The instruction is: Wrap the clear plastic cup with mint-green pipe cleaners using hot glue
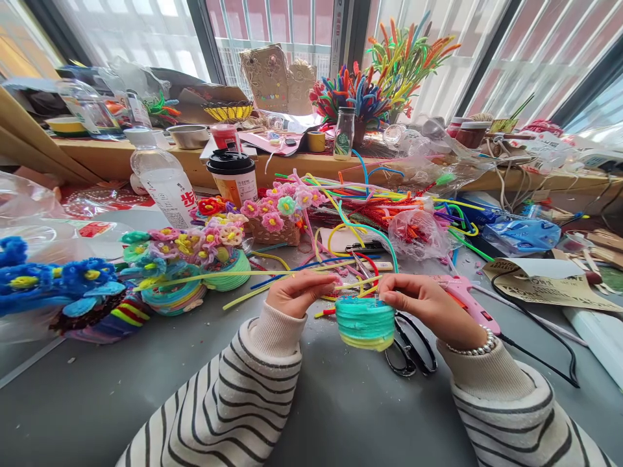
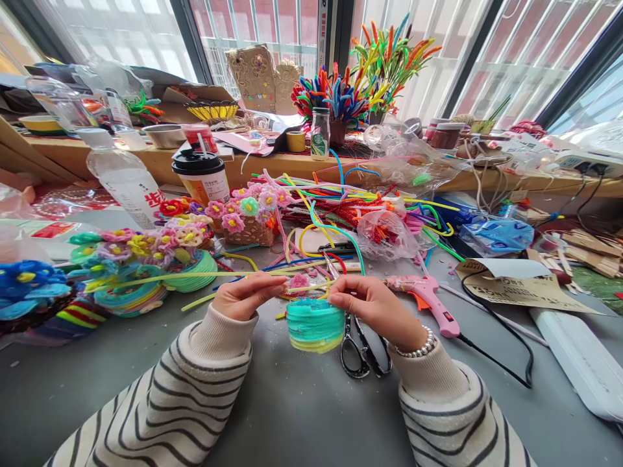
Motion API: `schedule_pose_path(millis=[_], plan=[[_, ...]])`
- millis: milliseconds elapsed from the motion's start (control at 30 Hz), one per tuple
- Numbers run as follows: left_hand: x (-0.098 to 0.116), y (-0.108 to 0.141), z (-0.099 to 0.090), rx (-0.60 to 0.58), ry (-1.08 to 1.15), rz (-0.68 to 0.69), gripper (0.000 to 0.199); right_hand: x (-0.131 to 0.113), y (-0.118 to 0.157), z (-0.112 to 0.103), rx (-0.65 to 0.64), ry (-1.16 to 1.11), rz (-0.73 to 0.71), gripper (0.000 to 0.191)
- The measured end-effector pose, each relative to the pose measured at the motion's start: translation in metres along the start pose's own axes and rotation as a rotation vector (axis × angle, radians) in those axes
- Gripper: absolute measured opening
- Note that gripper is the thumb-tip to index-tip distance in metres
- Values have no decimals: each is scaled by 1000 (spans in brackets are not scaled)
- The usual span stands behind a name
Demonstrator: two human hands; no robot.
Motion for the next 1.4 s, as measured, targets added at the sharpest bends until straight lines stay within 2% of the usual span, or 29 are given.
schedule_pose_path(millis=[233,467,567,633,733,900,967,1133,1300,1400], plan=[[-3,0,-4,61,-10,-59,12,1,0,-1,11,16,9,25],[-8,2,0,63,115,-205,31,3,0,-2,17,32,17,27],[-7,1,-1,66,88,-171,23,3,-1,-2,12,32,20,27],[-4,0,-2,52,45,-93,13,3,-1,-1,8,22,17,25],[5,0,2,-18,-44,53,11,2,0,-1,1,9,19,25],[13,6,20,-253,-228,217,20,-2,0,2,-10,47,-11,23],[12,8,26,-326,-230,230,19,-2,-1,2,-12,79,-29,23],[6,12,35,-464,-180,137,19,-5,-3,3,29,171,-105,21],[3,12,36,-485,-166,125,21,-14,-4,1,117,244,-186,20],[3,9,32,-441,-196,156,24,-15,5,-24,335,329,-171,26]])
Point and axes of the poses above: each hand's wrist, its own y-axis away from the middle knuckle, its own z-axis out of the palm, x = y × z, the point moved 6 cm from there along -y, towards the middle knuckle, and after that the axes turned 5 degrees about z, right-handed, at the moved point
